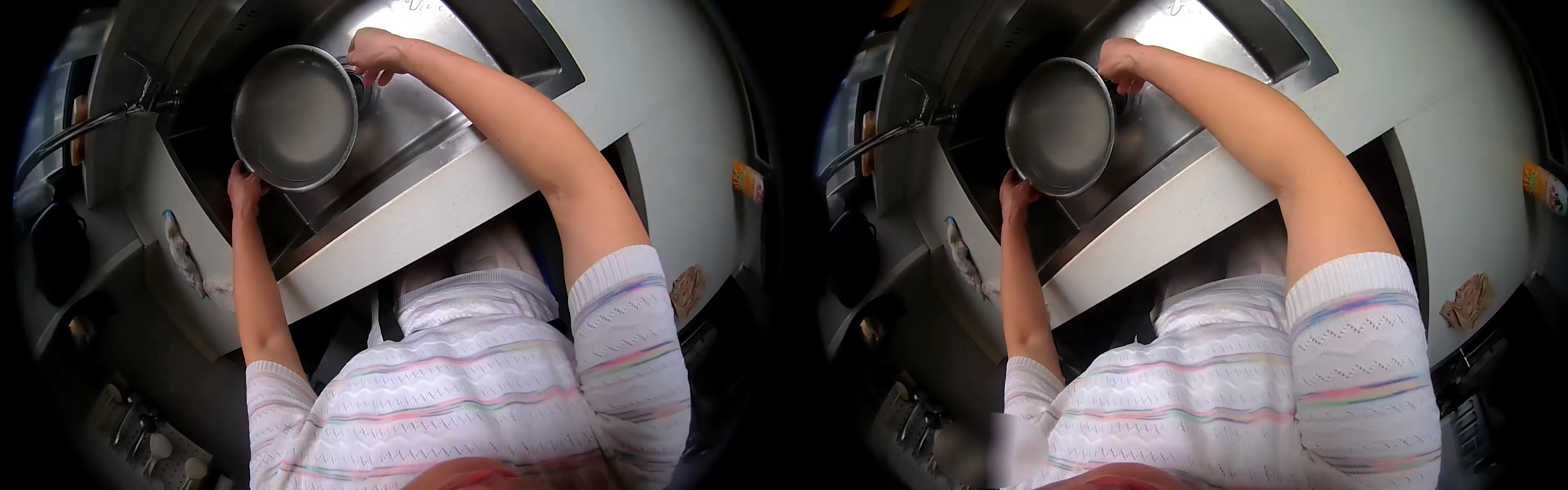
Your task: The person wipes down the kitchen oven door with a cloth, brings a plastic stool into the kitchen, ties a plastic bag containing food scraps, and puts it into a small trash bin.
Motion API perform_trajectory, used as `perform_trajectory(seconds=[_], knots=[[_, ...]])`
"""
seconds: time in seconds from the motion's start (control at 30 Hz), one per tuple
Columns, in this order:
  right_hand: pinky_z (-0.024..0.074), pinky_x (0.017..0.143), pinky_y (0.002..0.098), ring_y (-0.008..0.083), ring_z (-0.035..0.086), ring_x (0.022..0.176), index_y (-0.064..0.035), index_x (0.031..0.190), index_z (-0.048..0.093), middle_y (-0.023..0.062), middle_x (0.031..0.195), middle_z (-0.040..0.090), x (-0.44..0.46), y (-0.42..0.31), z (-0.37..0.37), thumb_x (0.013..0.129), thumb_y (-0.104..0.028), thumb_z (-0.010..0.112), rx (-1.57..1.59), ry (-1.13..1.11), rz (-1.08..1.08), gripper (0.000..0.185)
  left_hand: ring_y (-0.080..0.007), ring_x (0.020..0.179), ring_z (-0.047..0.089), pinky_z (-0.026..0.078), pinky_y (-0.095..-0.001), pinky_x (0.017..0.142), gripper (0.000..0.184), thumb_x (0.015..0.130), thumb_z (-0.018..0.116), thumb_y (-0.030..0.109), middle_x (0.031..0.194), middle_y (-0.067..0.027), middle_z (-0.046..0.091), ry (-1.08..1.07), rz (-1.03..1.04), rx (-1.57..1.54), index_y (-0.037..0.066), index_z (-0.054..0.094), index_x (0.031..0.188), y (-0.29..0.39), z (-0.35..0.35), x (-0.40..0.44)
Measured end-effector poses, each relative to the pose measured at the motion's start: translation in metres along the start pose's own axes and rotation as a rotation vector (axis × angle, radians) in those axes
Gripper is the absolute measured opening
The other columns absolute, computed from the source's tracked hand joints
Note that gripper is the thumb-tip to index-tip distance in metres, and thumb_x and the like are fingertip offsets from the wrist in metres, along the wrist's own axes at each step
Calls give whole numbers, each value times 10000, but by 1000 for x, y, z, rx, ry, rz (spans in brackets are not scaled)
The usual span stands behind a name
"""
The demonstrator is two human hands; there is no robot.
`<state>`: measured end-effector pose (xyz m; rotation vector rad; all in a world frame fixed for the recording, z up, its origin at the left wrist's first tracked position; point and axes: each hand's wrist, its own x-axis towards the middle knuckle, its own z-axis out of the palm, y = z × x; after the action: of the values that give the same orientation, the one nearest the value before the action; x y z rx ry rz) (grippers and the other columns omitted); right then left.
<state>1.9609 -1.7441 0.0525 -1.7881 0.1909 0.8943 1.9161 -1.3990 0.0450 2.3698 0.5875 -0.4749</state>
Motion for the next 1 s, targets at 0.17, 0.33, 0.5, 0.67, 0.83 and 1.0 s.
perform_trajectory(seconds=[0.17,0.33,0.5,0.67,0.83,1.0], knots=[[509,524,322,201,598,565,38,879,605,111,710,606,37,2,9,775,-124,464,-172,-200,-142,239,-119,553,556,451,-227,439,496,768,547,12,730,-65,582,46,-69,-57,-4,426,1249,-13,2,5],[490,471,333,214,591,494,36,735,635,120,597,604,49,7,18,705,-69,506,-8,-81,-104,169,-100,468,505,402,-224,397,451,765,547,2,646,-36,556,60,-108,-88,7,475,1211,-13,1,6],[492,483,345,220,626,528,9,720,650,139,585,616,47,-13,11,668,-27,522,-126,-78,24,143,-98,459,500,378,-219,387,454,748,540,-24,634,-34,553,80,-121,-73,3,487,1198,-12,1,10],[523,532,315,222,637,548,21,689,632,167,627,628,64,-17,7,723,-10,504,-707,-316,-383,136,-106,464,505,382,-220,399,475,732,528,-41,648,-39,568,49,-143,-91,7,486,1202,-10,-2,11],[536,550,309,213,643,558,19,673,610,155,648,638,68,-32,13,762,-1,465,-267,-195,-92,172,-109,480,517,388,-219,409,466,744,538,-33,664,-42,583,31,-189,-88,14,486,1205,-12,-7,15],[530,537,297,177,647,568,-34,629,629,120,642,645,67,-23,2,746,-38,516,-941,-322,-565,163,-110,493,530,392,-214,412,463,755,550,-23,672,-38,588,30,-200,-128,23,483,1211,-7,-6,10]])
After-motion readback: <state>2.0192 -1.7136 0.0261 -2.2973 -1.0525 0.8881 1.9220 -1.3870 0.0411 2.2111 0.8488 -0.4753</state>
